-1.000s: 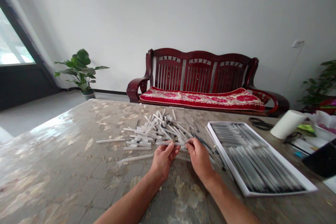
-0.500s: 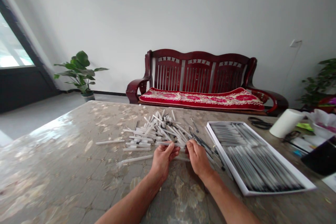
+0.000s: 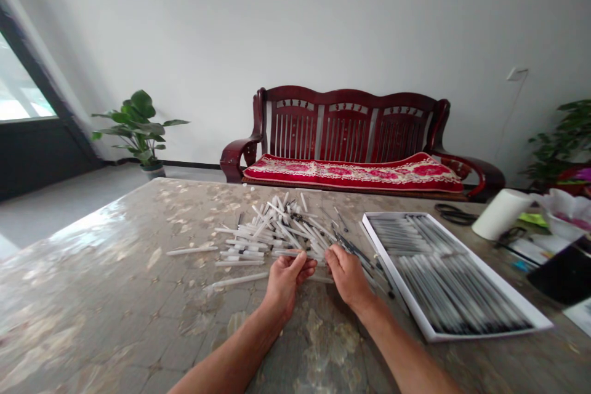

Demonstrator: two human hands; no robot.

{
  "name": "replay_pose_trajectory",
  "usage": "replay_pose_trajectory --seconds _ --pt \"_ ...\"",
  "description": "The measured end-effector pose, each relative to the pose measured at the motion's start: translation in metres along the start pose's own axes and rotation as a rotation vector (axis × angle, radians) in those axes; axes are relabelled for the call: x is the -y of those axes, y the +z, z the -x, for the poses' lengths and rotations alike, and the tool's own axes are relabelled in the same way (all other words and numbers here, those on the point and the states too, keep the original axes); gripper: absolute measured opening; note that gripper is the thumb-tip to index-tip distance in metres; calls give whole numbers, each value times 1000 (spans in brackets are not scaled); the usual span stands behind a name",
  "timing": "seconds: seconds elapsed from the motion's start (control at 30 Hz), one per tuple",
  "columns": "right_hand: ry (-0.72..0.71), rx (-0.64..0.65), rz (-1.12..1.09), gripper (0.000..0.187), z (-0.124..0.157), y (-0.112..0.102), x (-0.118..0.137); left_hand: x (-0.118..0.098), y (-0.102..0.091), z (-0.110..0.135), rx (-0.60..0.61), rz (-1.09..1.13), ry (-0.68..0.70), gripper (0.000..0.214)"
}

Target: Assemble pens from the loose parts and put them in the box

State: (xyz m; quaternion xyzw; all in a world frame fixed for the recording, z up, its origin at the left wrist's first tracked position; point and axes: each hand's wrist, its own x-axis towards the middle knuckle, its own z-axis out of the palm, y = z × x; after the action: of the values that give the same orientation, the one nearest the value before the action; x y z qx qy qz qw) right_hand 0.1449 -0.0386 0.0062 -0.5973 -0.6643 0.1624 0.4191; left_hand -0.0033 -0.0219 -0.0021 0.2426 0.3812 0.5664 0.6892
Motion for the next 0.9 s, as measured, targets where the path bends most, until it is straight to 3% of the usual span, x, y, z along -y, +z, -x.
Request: replay_pose_trajectory --seconds 0.1,0.27,0.43,0.6,0.77,0.9 --pt "67 43 -29 49 0 1 -2 0 1 0 -3 -3 0 34" --pt "-11 47 -39 37 1 1 -2 -2 1 0 -6 0 4 33" --pt "74 57 -53 49 0 2 -1 -2 2 -1 2 -8 9 36" --pt "-14 13 -12 35 -2 2 -1 -1 2 -2 4 -4 11 36" --pt "96 31 -88 47 -1 5 -4 1 3 -1 -7 3 13 42" --pt "55 63 -103 43 0 7 -4 0 3 0 -10 0 15 45"
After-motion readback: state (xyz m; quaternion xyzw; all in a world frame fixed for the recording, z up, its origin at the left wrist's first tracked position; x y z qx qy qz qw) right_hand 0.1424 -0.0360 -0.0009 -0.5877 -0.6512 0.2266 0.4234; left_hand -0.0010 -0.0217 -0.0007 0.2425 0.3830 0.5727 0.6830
